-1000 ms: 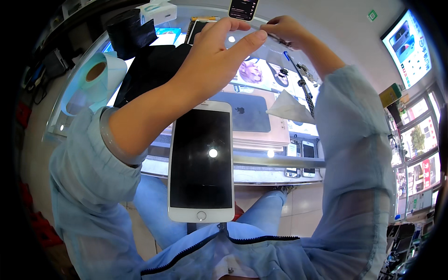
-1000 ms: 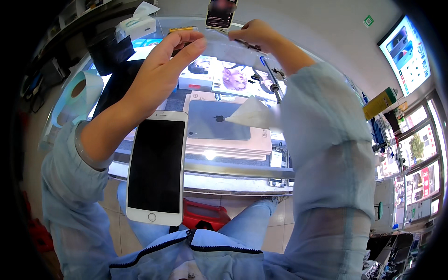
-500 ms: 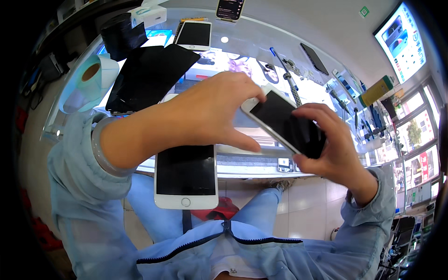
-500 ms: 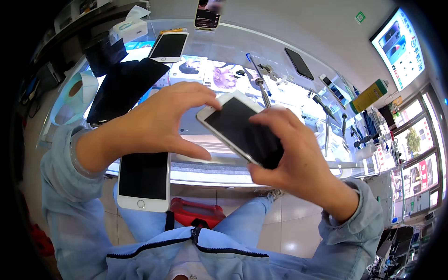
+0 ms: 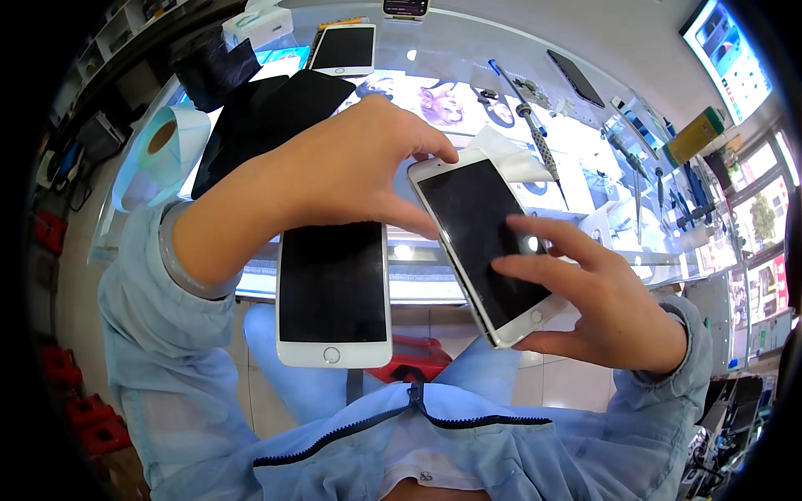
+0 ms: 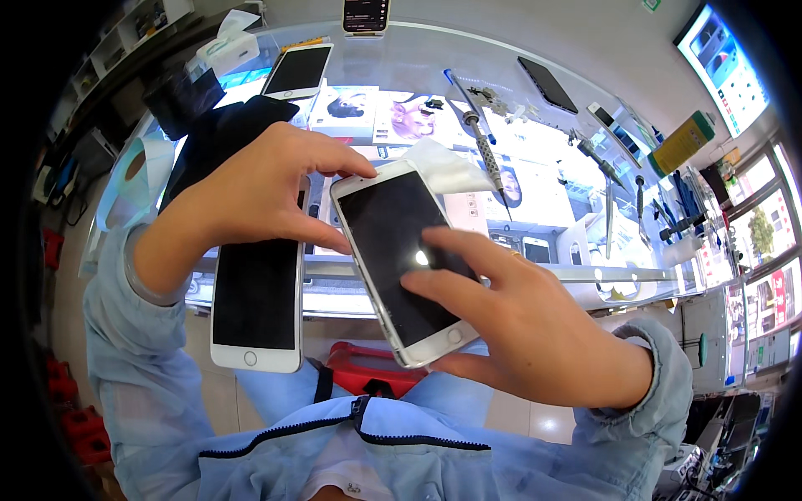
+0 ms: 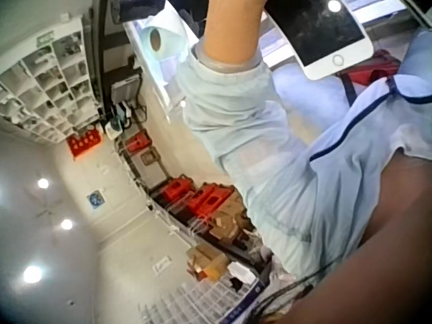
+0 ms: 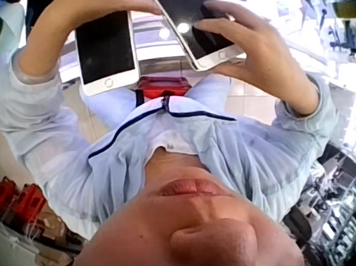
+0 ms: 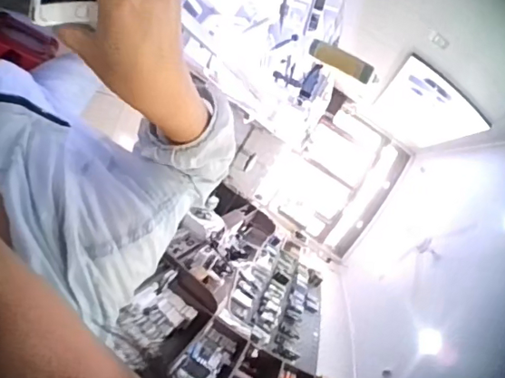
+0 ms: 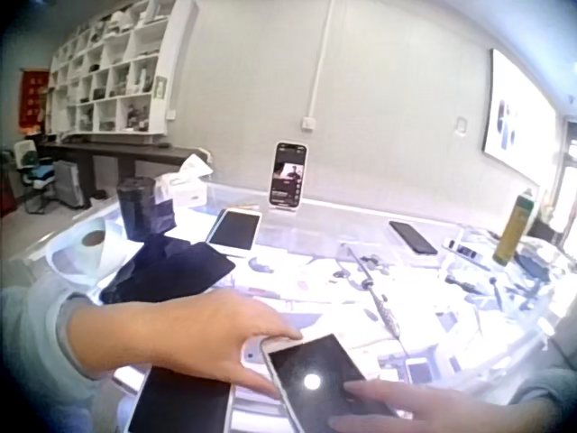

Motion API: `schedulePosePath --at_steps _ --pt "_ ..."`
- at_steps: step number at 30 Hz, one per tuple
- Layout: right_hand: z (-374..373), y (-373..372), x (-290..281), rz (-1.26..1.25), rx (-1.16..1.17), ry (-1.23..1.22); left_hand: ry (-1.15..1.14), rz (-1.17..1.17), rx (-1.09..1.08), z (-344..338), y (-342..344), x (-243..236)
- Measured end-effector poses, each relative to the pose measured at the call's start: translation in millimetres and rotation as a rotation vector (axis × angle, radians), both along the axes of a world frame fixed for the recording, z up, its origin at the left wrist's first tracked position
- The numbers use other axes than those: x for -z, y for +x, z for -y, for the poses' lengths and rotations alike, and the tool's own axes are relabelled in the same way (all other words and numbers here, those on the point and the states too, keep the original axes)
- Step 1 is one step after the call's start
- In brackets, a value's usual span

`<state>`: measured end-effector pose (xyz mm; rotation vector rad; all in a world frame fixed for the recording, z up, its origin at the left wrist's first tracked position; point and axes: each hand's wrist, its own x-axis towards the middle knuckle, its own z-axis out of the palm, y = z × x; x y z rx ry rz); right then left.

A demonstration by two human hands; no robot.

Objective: The person disassembles a smartphone by removing screws and detaching internal components. They use a screwdriver and tweezers to carefully remove the back cover, disconnect the battery, and extract the camera module.

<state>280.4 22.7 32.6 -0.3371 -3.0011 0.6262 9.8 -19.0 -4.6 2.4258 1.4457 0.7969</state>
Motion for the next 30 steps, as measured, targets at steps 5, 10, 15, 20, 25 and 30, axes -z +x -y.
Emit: schedulePosePath --at_steps 5,10,15,20,25,30 --pt "0.6 4.6 -1.5 -0.073 0.021 0.03 -0.034 0.018 0.043 -0.5 -0.5 0.3" --pt "-16.9 -3.1 -20.6 -0.261 -0.011 0.099 -0.062 0.046 0.056 -1.7 -1.2 -4.0" --pt "-48.9 -42.2 -47.5 -0.35 0.183 0.039 -0.128 0.085 -0.065 -4.8 -6.0 1.2" --pt "-149.9 -45.1 -44.6 -0.406 -0.181 -0.161 -0.012 0.195 -0.117 -7.7 3.5 -4.5" --pt "-136.6 -45.1 -9.4 -0.418 0.194 -0.068 0.056 0.174 -0.173 -4.7 0.2 -1.4" --pt "-135.1 -41.2 13.8 -0.148 0.35 0.119 -0.005 0.28 -0.142 -9.0 -2.4 5.6"
